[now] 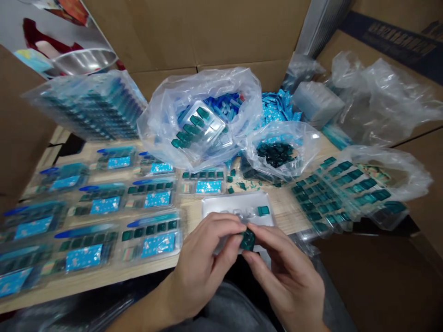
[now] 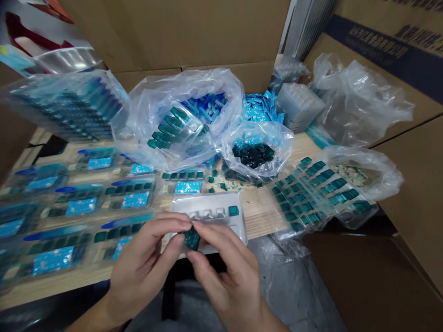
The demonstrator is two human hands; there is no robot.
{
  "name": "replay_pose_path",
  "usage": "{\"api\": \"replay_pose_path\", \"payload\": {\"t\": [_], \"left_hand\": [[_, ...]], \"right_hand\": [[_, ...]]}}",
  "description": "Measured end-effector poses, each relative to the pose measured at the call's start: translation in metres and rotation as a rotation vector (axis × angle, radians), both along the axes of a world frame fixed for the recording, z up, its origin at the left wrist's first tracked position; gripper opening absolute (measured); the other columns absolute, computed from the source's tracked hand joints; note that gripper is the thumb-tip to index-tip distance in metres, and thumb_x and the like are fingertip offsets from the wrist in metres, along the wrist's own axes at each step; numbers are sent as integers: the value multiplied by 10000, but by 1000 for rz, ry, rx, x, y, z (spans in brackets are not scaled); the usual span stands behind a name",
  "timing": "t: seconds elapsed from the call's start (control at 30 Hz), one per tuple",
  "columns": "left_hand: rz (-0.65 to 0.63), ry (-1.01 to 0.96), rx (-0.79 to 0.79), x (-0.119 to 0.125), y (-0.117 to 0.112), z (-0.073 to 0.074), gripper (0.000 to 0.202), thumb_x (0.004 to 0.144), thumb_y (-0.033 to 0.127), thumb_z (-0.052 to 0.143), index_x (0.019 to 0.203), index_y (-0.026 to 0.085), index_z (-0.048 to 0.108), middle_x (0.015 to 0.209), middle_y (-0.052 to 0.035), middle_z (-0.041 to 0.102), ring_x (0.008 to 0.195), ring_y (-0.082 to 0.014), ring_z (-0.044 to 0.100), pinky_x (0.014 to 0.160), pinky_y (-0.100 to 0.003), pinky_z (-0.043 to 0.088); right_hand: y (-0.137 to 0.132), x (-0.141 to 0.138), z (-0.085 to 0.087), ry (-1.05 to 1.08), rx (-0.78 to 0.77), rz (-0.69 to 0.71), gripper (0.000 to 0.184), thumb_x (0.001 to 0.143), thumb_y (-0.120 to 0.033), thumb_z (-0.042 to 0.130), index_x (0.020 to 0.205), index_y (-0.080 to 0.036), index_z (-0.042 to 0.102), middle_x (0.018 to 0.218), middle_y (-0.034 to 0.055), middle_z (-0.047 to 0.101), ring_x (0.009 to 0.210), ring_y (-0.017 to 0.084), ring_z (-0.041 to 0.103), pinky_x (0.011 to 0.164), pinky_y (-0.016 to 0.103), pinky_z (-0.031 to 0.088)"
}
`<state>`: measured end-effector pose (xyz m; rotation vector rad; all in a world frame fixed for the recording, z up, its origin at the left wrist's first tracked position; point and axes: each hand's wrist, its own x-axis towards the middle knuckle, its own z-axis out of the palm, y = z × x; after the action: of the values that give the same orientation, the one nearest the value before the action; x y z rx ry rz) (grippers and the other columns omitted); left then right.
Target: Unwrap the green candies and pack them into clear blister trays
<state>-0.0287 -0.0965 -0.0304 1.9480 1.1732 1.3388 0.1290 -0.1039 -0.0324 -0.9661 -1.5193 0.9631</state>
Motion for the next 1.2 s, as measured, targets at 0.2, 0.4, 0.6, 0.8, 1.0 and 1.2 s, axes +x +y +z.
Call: {"api": "replay_pose_path", "payload": {"t": [0.2,0.4,0.6,0.8,1.0,1.2], "left_hand": [[-170,99,-83,-16,-3,0,181,934,59,517,1005,221,552,958,-18,662,900,-121,664,799,-185,530],[-340,-66,-315,-24,-14,0,121,962,186,564,843,201,567,836,-13,645,779,-113,645,706,-182,528],[-49,-212,-219,-12,26,-2,110,947,141,566,867,194,619,802,-5,656,740,-120,654,683,-214,546],[-169,377,11,-2,89,-20,440,928,-6,357,1290,133,567,1321,-160,598,1280,-267,508,1055,-512,440],[-298,257,-23,-4,70,-12,274,989,197,497,1248,182,586,1305,-124,613,1238,-217,564,1040,-409,472],[-266,208,78,-5,57,-8,156,986,176,506,1036,162,652,1081,-85,707,1023,-193,636,940,-362,488]], "right_hand": [[5,7,-5,246,-311,154,209,825,-204,753,1001,-314,772,968,20,744,749,133,727,673,208,616],[-6,14,-22,599,-698,408,160,761,-201,813,903,-272,786,838,1,708,559,69,686,516,138,566],[6,20,-17,715,-713,246,136,773,-305,812,902,-267,791,748,10,743,544,84,698,526,136,573],[20,38,-15,388,-505,23,199,790,-308,798,985,-346,788,770,-7,773,654,128,742,688,226,623],[36,43,-10,21,-267,-15,190,818,-275,770,975,-383,781,884,-33,763,746,97,695,642,141,556],[48,41,-5,-183,-71,80,197,869,-227,716,1030,-341,728,917,-38,737,819,120,679,759,209,548]]}}
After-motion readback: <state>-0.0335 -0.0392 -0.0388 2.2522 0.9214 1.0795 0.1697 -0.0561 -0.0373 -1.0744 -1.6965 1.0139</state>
